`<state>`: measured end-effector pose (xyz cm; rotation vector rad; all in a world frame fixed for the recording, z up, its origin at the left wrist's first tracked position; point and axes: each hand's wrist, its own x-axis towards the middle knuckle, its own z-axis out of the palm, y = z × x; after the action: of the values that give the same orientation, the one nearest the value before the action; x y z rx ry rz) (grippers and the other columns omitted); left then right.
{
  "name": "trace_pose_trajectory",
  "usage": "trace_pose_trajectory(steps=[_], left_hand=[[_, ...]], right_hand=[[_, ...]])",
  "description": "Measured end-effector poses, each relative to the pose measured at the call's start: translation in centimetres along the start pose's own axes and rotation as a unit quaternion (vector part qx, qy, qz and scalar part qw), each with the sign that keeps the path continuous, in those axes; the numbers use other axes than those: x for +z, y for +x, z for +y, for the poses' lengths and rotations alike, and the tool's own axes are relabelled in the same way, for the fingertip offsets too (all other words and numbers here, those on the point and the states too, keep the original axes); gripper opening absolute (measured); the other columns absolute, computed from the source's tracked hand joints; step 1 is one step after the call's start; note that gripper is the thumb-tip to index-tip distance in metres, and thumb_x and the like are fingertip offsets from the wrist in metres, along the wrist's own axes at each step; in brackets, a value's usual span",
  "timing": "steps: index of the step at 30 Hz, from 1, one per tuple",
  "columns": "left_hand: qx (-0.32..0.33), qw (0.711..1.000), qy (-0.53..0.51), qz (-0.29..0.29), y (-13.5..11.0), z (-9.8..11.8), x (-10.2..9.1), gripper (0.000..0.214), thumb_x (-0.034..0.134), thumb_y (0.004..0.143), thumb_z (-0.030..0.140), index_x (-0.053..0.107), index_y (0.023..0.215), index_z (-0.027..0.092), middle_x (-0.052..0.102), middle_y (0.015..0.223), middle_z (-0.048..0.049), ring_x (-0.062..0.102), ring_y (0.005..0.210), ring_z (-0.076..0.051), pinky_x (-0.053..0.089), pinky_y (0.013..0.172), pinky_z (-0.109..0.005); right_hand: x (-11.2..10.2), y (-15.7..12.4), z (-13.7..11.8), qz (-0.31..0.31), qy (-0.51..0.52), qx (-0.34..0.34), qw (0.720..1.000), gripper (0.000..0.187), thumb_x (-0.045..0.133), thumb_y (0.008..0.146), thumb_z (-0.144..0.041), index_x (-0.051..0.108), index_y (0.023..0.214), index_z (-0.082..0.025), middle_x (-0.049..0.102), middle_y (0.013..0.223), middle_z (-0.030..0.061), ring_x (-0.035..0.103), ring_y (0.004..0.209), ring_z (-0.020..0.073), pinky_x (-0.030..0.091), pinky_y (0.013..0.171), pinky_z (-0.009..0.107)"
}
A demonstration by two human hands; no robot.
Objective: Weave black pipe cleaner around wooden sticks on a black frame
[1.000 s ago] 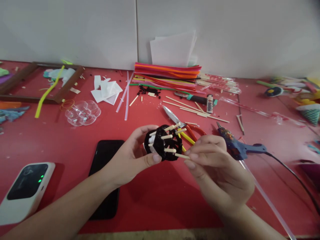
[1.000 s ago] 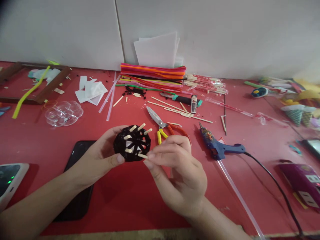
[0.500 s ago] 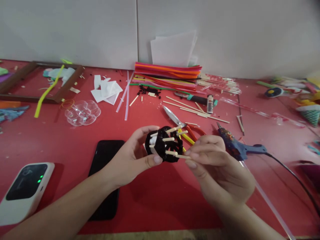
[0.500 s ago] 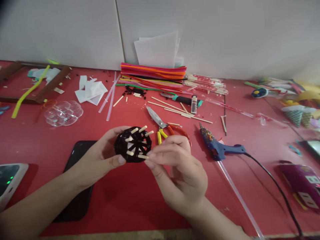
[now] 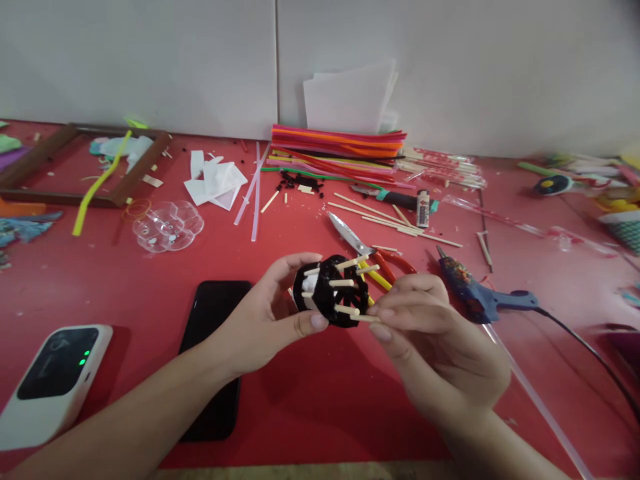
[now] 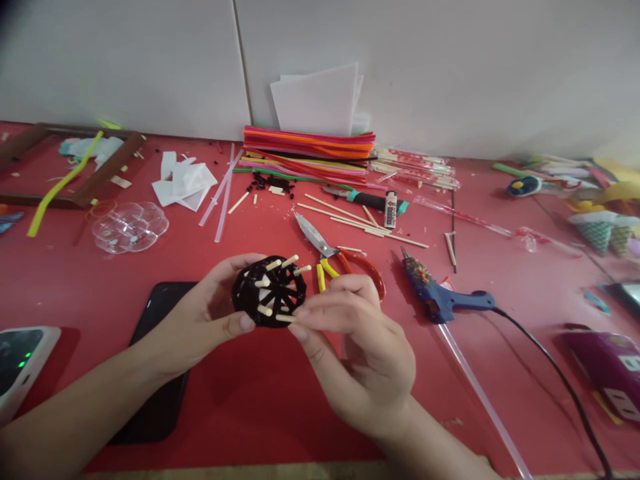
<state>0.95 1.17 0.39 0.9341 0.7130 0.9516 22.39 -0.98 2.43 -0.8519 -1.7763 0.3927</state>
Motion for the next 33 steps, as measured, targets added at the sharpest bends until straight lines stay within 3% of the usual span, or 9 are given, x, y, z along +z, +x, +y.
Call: trace_pose_trajectory(steps=[33], left_hand=[[0.010, 1.000, 0.012, 0.003, -0.03, -0.03, -0.13, 0.058, 0.090, 0.079, 0.028, 0.058, 0.127, 0.028, 0.068, 0.133, -0.0065, 0.070, 0.108, -0.021, 0.057, 0.092, -0.033]], right_hand=[[-0.19, 0.39, -0.15, -0.024, -0.049, -0.042, 0.998, 0.033, 0.072, 0.080, 0.002, 0.070, 0.100, -0.023, 0.079, 0.084, -0.0025, 0.070, 0.071, 0.0157, 0.053, 0.079, 0.041]])
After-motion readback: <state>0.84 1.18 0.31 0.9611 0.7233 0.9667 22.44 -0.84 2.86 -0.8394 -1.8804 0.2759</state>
